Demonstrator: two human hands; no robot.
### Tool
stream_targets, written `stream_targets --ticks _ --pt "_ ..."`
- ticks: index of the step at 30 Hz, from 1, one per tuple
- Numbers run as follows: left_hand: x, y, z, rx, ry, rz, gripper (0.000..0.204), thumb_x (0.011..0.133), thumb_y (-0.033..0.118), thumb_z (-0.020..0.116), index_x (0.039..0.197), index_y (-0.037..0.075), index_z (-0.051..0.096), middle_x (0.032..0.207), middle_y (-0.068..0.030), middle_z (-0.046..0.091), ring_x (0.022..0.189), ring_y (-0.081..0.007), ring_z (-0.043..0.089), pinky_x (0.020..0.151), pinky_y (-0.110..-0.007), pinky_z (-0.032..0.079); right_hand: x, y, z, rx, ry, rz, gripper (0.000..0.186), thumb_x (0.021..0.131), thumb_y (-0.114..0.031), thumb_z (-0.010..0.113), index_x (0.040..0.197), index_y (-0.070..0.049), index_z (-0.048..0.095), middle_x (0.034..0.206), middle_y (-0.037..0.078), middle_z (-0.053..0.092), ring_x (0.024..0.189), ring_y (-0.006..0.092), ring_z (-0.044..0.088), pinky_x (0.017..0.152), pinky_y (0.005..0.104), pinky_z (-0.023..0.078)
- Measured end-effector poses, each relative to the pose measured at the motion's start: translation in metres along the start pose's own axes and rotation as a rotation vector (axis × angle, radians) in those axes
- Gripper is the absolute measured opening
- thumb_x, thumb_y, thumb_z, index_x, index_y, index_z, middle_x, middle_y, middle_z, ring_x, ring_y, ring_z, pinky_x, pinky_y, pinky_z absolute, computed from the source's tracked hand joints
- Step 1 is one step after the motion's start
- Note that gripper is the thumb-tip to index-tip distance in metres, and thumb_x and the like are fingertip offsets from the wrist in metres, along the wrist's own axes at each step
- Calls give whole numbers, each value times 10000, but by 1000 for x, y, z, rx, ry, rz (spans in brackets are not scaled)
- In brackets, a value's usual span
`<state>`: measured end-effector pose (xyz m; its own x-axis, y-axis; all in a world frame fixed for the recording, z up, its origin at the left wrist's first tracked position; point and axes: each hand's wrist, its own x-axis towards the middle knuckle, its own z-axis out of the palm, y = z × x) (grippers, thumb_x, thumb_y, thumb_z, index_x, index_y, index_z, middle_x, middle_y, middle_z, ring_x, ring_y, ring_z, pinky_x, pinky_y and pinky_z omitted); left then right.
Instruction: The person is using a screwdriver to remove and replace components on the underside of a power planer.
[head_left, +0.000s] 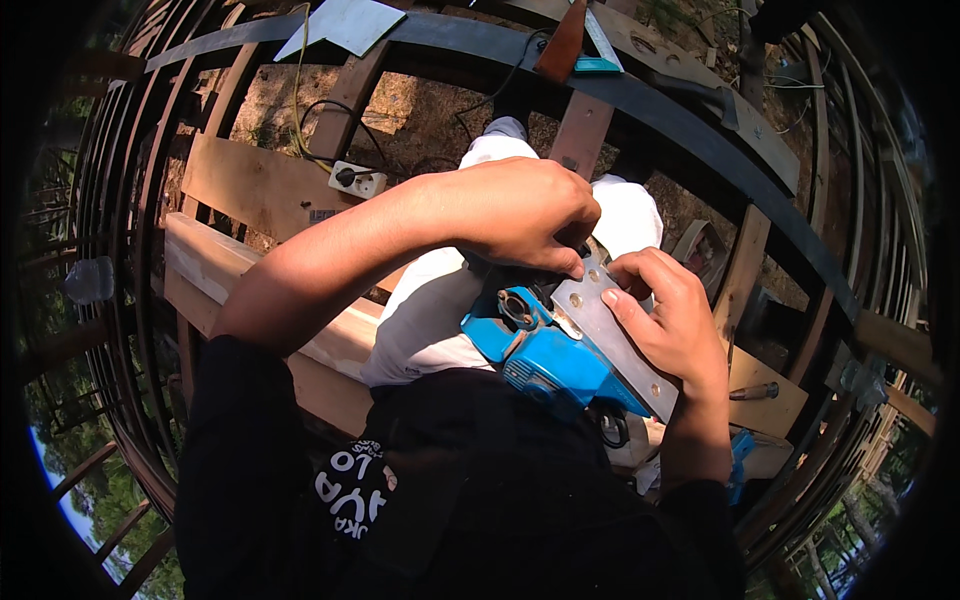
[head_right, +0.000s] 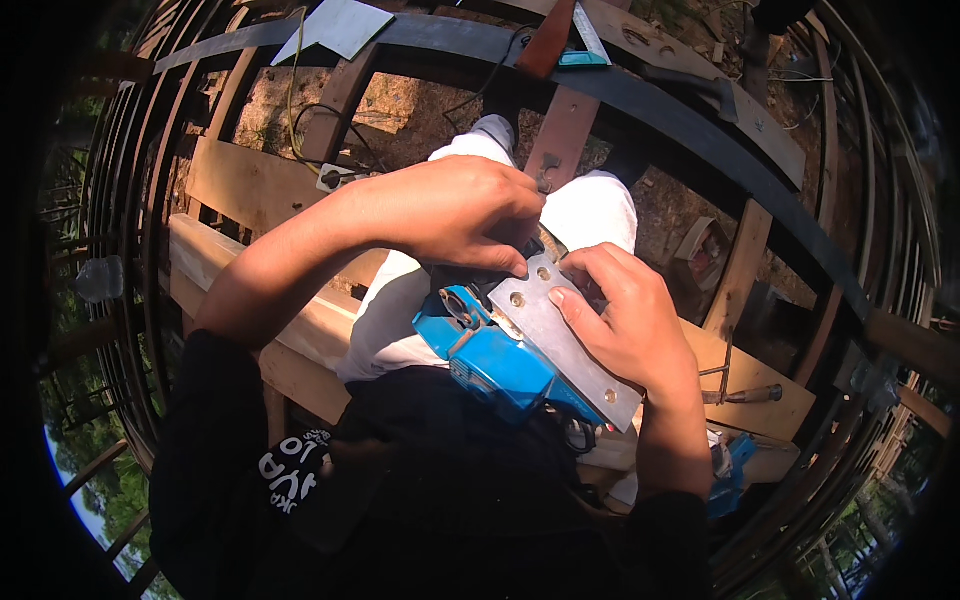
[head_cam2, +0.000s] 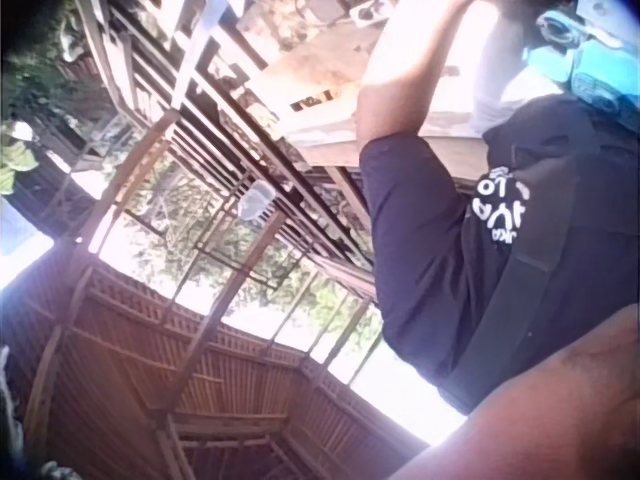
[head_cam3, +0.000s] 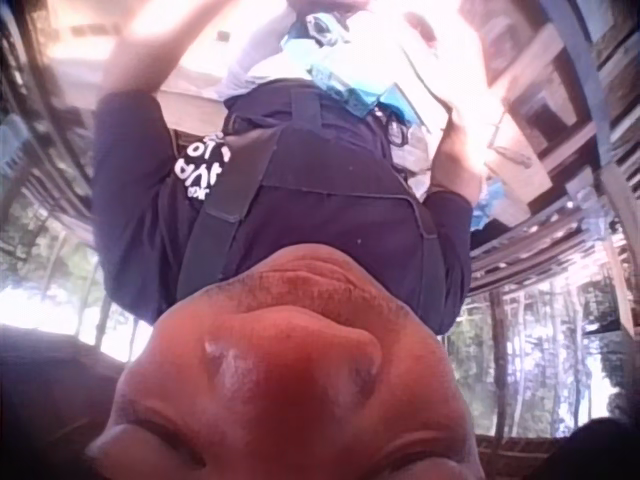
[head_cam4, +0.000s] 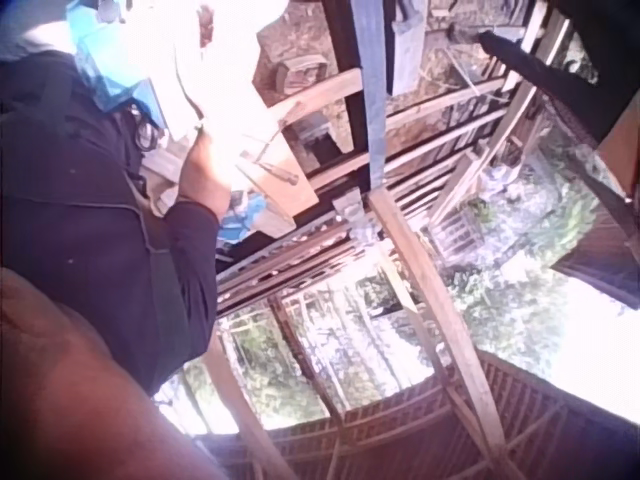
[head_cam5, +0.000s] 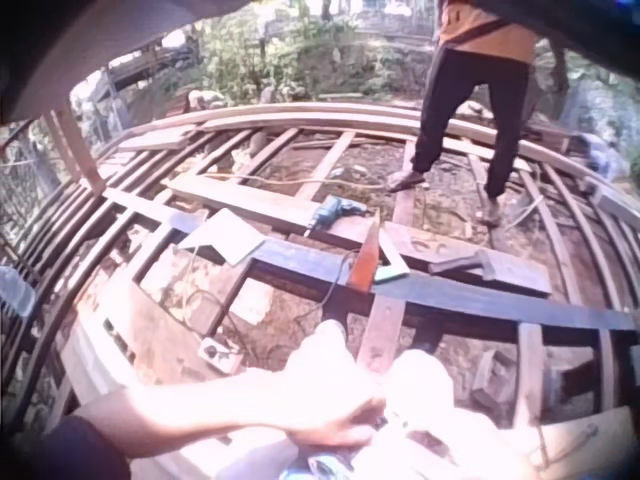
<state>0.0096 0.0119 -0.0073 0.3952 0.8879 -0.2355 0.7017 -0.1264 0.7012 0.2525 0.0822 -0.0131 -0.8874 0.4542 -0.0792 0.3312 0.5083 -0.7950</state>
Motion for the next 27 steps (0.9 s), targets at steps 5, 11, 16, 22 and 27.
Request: stream_targets --ticks 5,11,16,22,27 --pt "-5 -21 2 -113 26 269 302 799 273 766 849 -3 655 883 -137 629 932 -331 639 818 -419 504 2 -1 3 13 6 -21 208 834 -90 694 994 30 640 825 120 598 743 211 596 692 319 483" --pt "0 -7 3 0 41 113 267 802 243 759 864 -1 667 894 -129 635 944 -326 641 812 -423 513 3 -2 3 3 3 -4 206 835 -87 695 994 31 640 819 118 594 732 206 591 687 318 481" --pt "-6 -1 -1 -43 2 23 251 800 227 756 882 2 682 923 -127 652 956 -318 646 818 -421 515 3 1 6 -14 -3 5 212 845 -107 690 999 31 642 837 127 605 747 215 604 700 326 488" --pt "-5 -17 -2 -106 -36 270 225 828 177 724 964 0 694 924 -120 665 951 -318 656 850 -420 513 3 -4 5 -15 -9 10 222 852 -121 690 1005 32 643 848 131 612 756 219 611 709 328 491" --pt "2 2 -8 55 -17 59 269 799 241 772 920 17 685 885 -119 654 918 -322 659 799 -423 520 1 -1 3 -17 2 18 219 853 -126 691 998 31 642 845 131 611 756 221 609 707 329 489"
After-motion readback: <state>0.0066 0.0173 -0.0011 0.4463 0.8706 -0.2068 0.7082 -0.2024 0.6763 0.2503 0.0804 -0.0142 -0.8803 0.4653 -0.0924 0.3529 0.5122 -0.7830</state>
